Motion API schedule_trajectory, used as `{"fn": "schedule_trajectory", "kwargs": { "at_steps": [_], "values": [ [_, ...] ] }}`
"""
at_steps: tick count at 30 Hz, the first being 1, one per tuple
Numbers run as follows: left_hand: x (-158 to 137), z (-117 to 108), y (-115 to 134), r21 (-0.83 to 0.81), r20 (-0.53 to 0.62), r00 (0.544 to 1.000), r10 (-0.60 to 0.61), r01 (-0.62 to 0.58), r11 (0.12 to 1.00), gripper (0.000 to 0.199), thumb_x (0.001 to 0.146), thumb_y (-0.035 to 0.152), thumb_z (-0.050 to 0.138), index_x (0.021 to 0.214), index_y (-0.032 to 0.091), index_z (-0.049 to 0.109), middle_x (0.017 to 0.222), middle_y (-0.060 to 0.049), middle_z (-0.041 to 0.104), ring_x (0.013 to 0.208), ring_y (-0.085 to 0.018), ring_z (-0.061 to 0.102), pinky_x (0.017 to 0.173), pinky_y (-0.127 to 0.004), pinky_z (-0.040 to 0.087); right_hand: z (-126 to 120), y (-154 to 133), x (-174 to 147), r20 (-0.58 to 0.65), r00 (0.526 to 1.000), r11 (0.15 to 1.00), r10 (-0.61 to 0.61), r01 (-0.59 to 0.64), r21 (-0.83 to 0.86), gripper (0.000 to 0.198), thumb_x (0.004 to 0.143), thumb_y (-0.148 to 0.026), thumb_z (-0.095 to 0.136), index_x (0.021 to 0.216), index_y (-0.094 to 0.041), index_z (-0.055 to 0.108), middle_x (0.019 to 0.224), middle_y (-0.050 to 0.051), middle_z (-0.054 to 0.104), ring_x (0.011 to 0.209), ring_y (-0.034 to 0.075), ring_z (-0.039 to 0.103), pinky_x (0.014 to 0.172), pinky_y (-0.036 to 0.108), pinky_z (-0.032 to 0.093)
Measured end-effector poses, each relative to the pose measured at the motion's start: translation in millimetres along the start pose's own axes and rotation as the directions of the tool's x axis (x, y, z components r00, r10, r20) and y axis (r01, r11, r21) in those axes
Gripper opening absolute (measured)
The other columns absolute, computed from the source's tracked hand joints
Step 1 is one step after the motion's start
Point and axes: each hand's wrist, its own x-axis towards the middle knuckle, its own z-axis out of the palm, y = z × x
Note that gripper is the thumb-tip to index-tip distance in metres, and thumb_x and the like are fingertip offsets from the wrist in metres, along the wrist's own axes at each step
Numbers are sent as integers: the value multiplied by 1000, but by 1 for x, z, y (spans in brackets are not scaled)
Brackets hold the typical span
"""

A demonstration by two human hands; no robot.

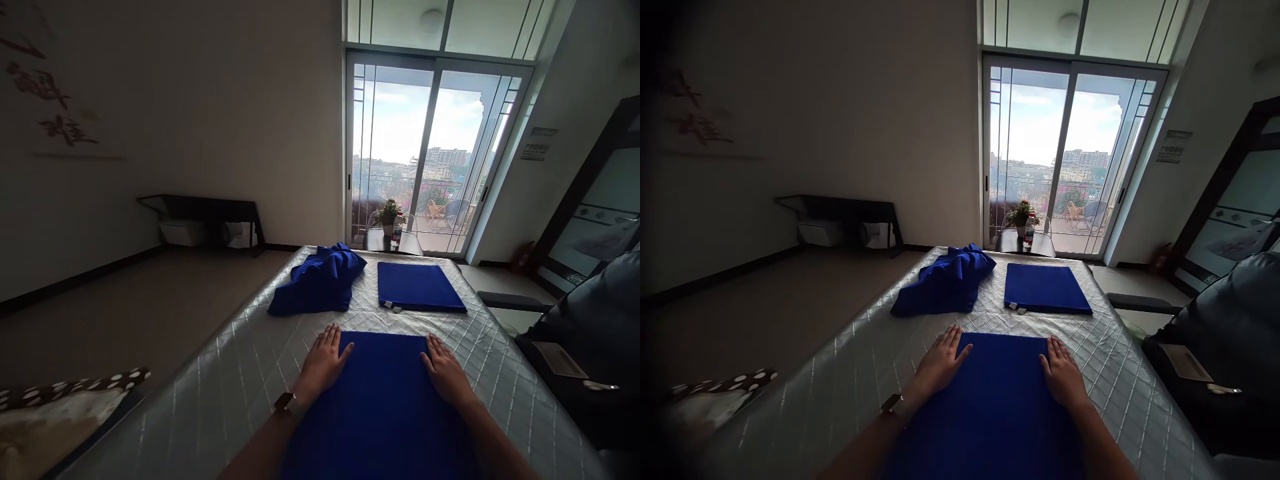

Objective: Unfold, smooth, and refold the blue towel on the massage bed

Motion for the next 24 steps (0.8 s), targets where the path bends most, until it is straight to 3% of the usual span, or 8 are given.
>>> {"fn": "schedule_trajectory", "kwargs": {
  "at_steps": [9, 14, 17, 24],
  "values": [
    [-2, -3, 2, 7, 18, 1000, -2, 2, 1000, 81, 102, 65, 24, 156, 7, 40, 163, -19, 38, 153, -32, 31, 125, -51, 29, 0, 6, 0, -21, 1000, 1000, -14, 14, -18, 66, 103, -43, 26, 157, -8, 37, 165, 13, 33, 154, 23, 27, 127, 46, 25],
    [-2, -6, 3, 10, 11, 1000, 4, -4, 1000, 80, 103, 65, 24, 156, 7, 41, 162, -20, 39, 153, -33, 32, 124, -52, 30, -7, -3, -3, -57, 996, 998, -61, 59, -28, 65, 104, -43, 23, 158, -10, 36, 166, 11, 33, 156, 21, 24, 128, 43, 22],
    [-1, -6, 3, 24, 3, 1000, 13, -13, 1000, 79, 103, 64, 25, 154, 7, 43, 161, -20, 42, 152, -32, 34, 124, -51, 31, -9, -7, -4, -17, 995, 995, -97, 97, -13, 66, 104, -47, 23, 159, -11, 33, 167, 9, 29, 157, 20, 20, 129, 43, 19],
    [-1, 0, 1, 37, -39, 999, 31, -30, 999, 71, 104, 60, 30, 151, 10, 48, 159, -19, 46, 151, -31, 37, 124, -50, 31, -10, -3, -2, 88, 995, 998, -35, 30, 56, 71, 103, -55, 25, 162, -15, 26, 169, 6, 23, 157, 19, 17, 128, 41, 19]
  ]
}}
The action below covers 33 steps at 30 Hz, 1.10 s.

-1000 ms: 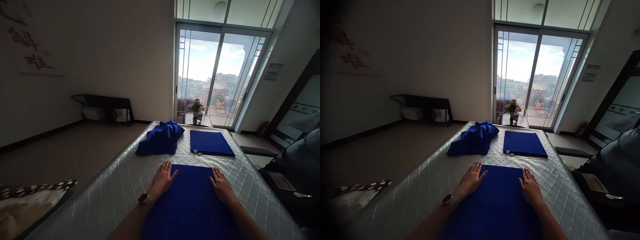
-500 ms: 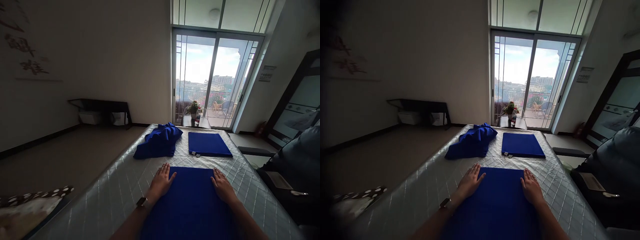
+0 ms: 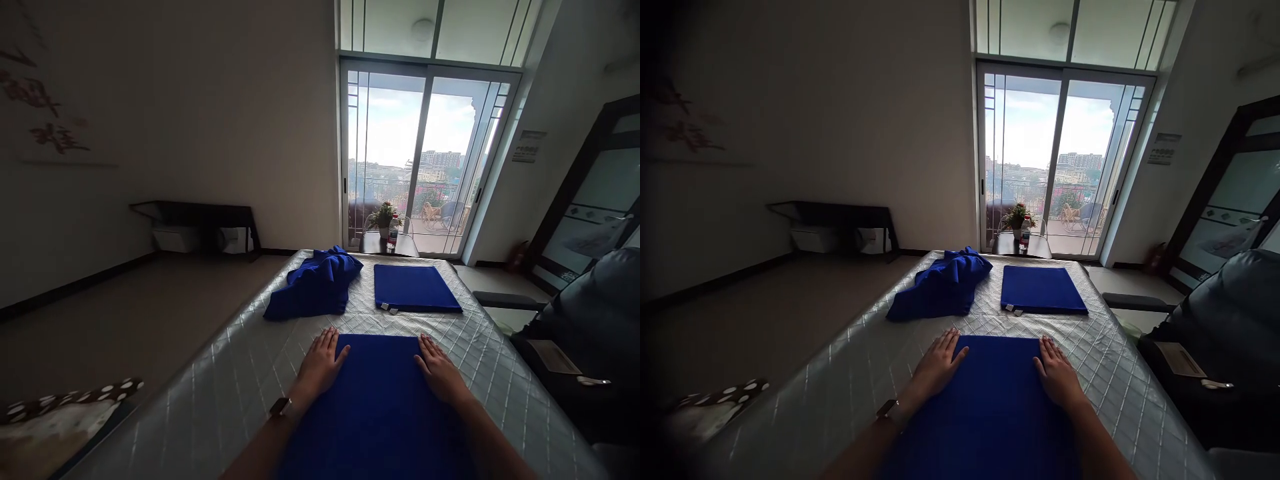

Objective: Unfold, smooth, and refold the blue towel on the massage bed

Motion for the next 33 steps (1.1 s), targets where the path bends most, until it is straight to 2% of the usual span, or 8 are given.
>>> {"fn": "schedule_trajectory", "kwargs": {
  "at_steps": [6, 11, 15, 20, 24, 29, 33],
  "values": [
    [3, -1, -8, -113, -4, 1000, 6, -6, 994, 64, 103, 56, 36, 147, 13, 53, 157, -18, 49, 149, -31, 40, 123, -51, 32, 0, 3, 0, -28, 999, 999, -18, 19, 32, 68, 103, -51, 27, 160, -15, 32, 168, 7, 29, 157, 20, 20, 128, 42, 20],
    [10, -16, -32, -271, -56, 987, -151, 131, 954, 51, 103, 42, 34, 134, 15, 65, 145, -15, 63, 139, -27, 54, 115, -42, 44, 1, 8, 3, -127, 992, 996, 10, 1, 90, 61, 102, -44, 30, 153, -14, 46, 166, 9, 36, 154, 22, 28, 127, 42, 26],
    [10, -23, -43, -339, -103, 975, -194, 149, 929, 43, 101, 37, 37, 115, 20, 74, 134, -12, 69, 123, -27, 65, 106, -41, 51, 1, 11, 5, -193, 979, 985, 70, -38, 166, 58, 100, -40, 33, 150, -16, 50, 163, 10, 42, 150, 23, 38, 124, 41, 32],
    [11, -22, -42, -353, -117, 977, -178, 127, 927, 29, 94, 29, 48, 105, 20, 74, 120, -12, 73, 115, -28, 68, 105, -41, 50, 2, 13, 5, -261, 964, 982, 59, -10, 187, 56, 98, -37, 37, 144, -14, 57, 161, 11, 44, 148, 24, 41, 124, 40, 34],
    [14, -21, -44, -372, -118, 976, -185, 129, 919, 22, 92, 27, 52, 97, 22, 73, 113, -11, 74, 111, -27, 69, 101, -40, 52, 4, 13, 4, -276, 959, 985, 65, -16, 175, 53, 96, -36, 40, 142, -19, 59, 159, 10, 48, 148, 25, 42, 123, 44, 35],
    [16, -21, -46, -393, -112, 975, -194, 136, 909, 20, 90, 26, 54, 97, 21, 72, 117, -12, 73, 114, -27, 67, 104, -40, 50, 5, 12, 5, -304, 948, 985, 89, -38, 168, 52, 95, -38, 39, 137, -21, 65, 151, 9, 57, 145, 26, 46, 122, 44, 36],
    [17, -23, -45, -414, -101, 976, -194, 136, 900, 18, 88, 24, 56, 95, 21, 72, 120, -13, 73, 116, -28, 67, 106, -41, 48, 1, 14, 8, -318, 940, 960, 121, -29, 280, 51, 94, -41, 40, 130, -21, 70, 142, 10, 65, 136, 27, 56, 120, 46, 41]
  ]
}}
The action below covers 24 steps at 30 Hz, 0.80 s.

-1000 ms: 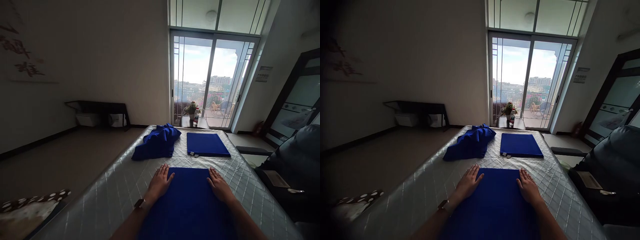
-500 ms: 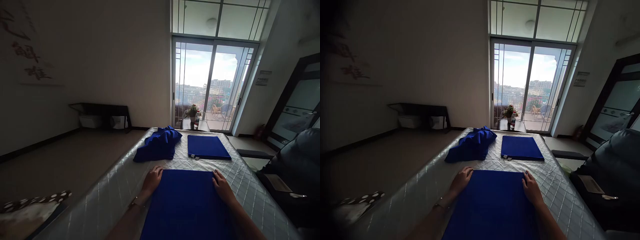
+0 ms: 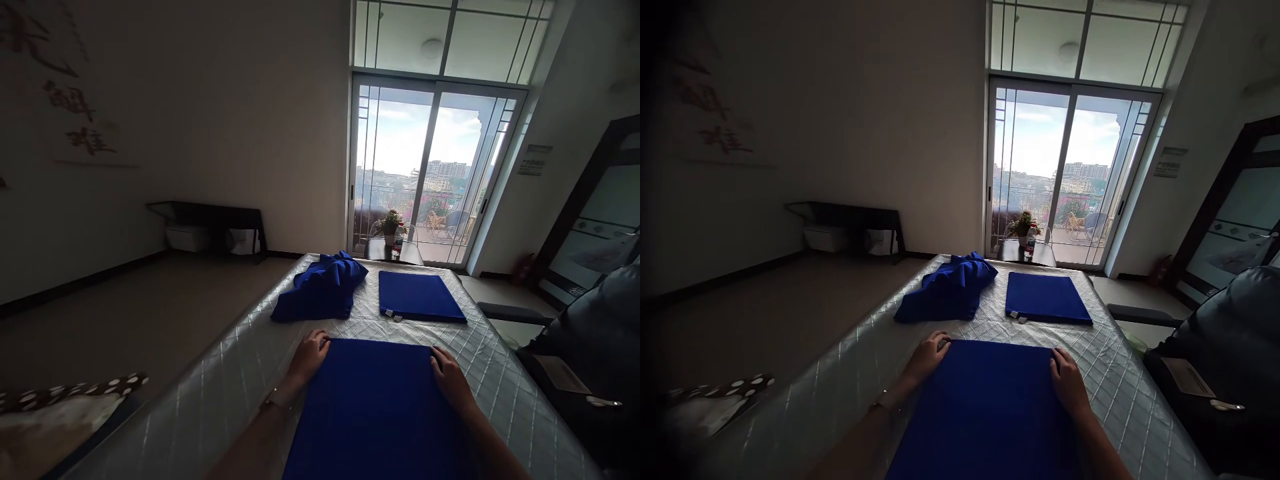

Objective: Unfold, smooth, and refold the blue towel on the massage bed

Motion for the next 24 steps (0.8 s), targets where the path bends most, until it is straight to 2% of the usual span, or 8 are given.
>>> {"fn": "schedule_trajectory", "kwargs": {
  "at_steps": [6, 9, 12, 16, 21, 24],
  "values": [
    [0, -6, 6, -60, 40, 999, 2, 1, 998, 14, 85, 22, 57, 91, 23, 70, 103, -9, 77, 101, -25, 72, 92, -36, 54, -7, 1, 3, -59, 996, 950, 61, -40, 310, 45, 89, -54, 52, 118, -26, 73, 130, 8, 72, 117, 28, 69, 105, 48, 54],
    [-1, -9, 10, -93, 60, 998, -3, 8, 996, 16, 87, 26, 55, 93, 23, 70, 98, -8, 79, 94, -24, 75, 85, -34, 56, -8, 0, 4, -41, 993, 900, 107, -79, 428, 46, 84, -58, 61, 114, -26, 73, 114, 8, 78, 104, 29, 74, 95, 47, 59],
    [-2, -12, 14, -158, 45, 999, -20, 27, 987, 18, 86, 32, 56, 94, 24, 70, 97, -6, 80, 93, -25, 76, 84, -34, 57, -8, -3, 5, -61, 987, 886, 147, -104, 452, 47, 80, -62, 66, 110, -26, 74, 104, 8, 81, 97, 31, 76, 90, 48, 61],
    [-2, -15, 18, -298, 11, 997, -78, 78, 952, 22, 81, 39, 62, 95, 24, 71, 95, -6, 81, 93, -26, 77, 85, -36, 59, -11, -4, 8, -118, 977, 890, 177, -108, 442, 48, 80, -65, 65, 106, -26, 75, 104, 9, 81, 97, 31, 76, 90, 48, 60],
    [0, -25, 26, -441, -41, 989, -143, 110, 891, 29, 78, 46, 68, 96, 24, 72, 90, -5, 81, 90, -27, 78, 80, -37, 61, -29, 1, 15, -200, 967, 846, 158, -28, 533, 52, 78, -68, 67, 104, -23, 74, 109, 11, 80, 105, 30, 74, 96, 47, 58],
    [1, -35, 33, -493, -64, 987, -145, 95, 865, 32, 74, 50, 73, 93, 24, 73, 91, -4, 81, 92, -27, 77, 82, -38, 61, -42, 4, 18, -210, 965, 831, 154, -12, 557, 49, 76, -67, 71, 99, -23, 75, 106, 10, 80, 103, 30, 74, 96, 48, 58]
  ]
}}
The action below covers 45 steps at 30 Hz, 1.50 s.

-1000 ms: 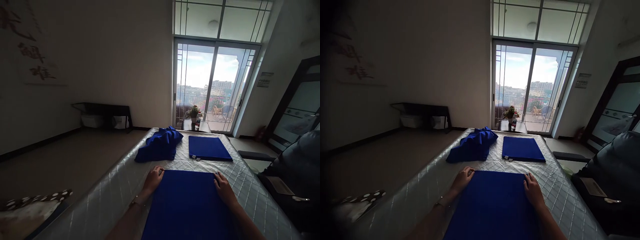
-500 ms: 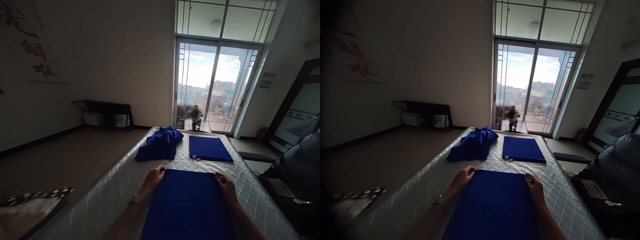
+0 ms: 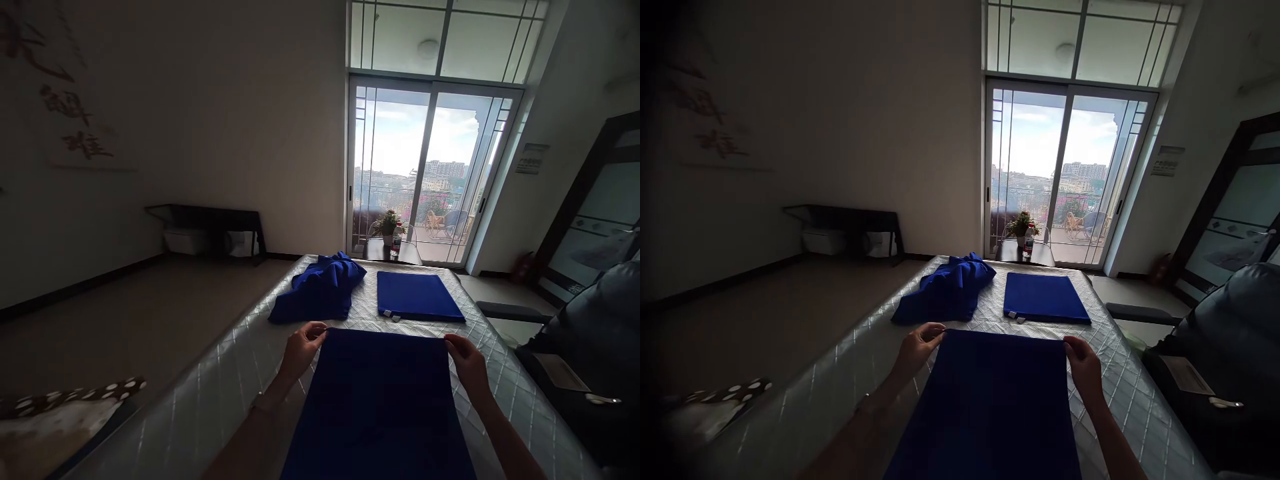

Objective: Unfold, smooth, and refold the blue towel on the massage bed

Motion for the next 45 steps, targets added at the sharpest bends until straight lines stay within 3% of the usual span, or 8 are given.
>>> {"fn": "schedule_trajectory", "kwargs": {
  "at_steps": [5, 10, 15, 20, 25, 29, 35, 45],
  "values": [
    [-1, -3, 12, -140, -15, 999, -30, 28, 990, 35, 67, 51, 81, 84, 22, 75, 87, -4, 81, 89, -28, 77, 85, -40, 61, -13, -5, 2, -8, 1000, 1000, -4, 4, -19, 46, 70, -69, 73, 80, -25, 78, 109, 9, 80, 102, 31, 74, 97, 50, 57],
    [-1, -2, 15, -275, 6, 998, -63, 62, 959, 41, 64, 52, 85, 86, 20, 75, 85, -5, 80, 85, -27, 77, 79, -38, 62, -16, -11, 0, -12, 1000, 1000, 5, -6, -23, 50, 71, -72, 71, 87, -25, 78, 107, 9, 81, 101, 31, 74, 95, 49, 58],
    [-2, -2, 18, -254, 9, 999, -41, 42, 966, 44, 60, 54, 87, 86, 19, 77, 91, -7, 81, 90, -29, 77, 85, -41, 61, -16, -13, -4, 29, 999, 999, 22, -21, -33, 49, 73, -70, 70, 89, -24, 78, 100, 10, 81, 99, 30, 75, 91, 47, 59],
    [-5, -4, 19, -296, 131, 990, -58, 95, 950, 50, 61, 50, 88, 100, 20, 79, 102, -9, 82, 104, -32, 75, 95, -46, 59, -17, -11, -7, 70, 995, 997, 65, -61, -56, 39, 74, -61, 71, 87, -25, 79, 98, 7, 82, 98, 30, 75, 91, 45, 58],
    [-6, -5, 18, -287, 195, 980, -44, 100, 953, 49, 61, 48, 88, 100, 20, 78, 98, -9, 83, 99, -33, 77, 90, -47, 61, -14, -19, -13, 131, 988, 995, 76, -66, -76, 35, 77, -56, 69, 89, -26, 80, 101, 6, 81, 97, 30, 75, 88, 42, 58],
    [-5, -5, 20, -258, 158, 987, 9, 33, 965, 44, 62, 50, 87, 95, 21, 78, 94, -8, 83, 95, -31, 78, 86, -43, 62, -11, -21, -16, 180, 982, 997, 53, -42, -64, 38, 73, -59, 75, 93, -27, 81, 104, 6, 80, 101, 30, 74, 91, 42, 59],
    [-3, -10, 26, -265, 39, 999, 32, -21, 964, 44, 60, 53, 89, 89, 21, 80, 96, -9, 83, 95, -31, 78, 88, -43, 62, -22, -24, -9, 57, 996, 997, 68, -66, -41, 48, 63, -66, 81, 88, -26, 80, 92, 6, 82, 90, 30, 76, 85, 44, 61],
    [-6, -24, 40, -295, -66, 997, -34, 13, 955, 40, 58, 47, 92, 89, 23, 82, 94, -6, 83, 95, -31, 77, 88, -43, 61, -35, -57, -15, 49, 999, 1000, 5, -4, -7, 43, 69, -61, 80, 95, -26, 80, 106, 7, 81, 104, 31, 74, 93, 46, 60]
  ]
}}
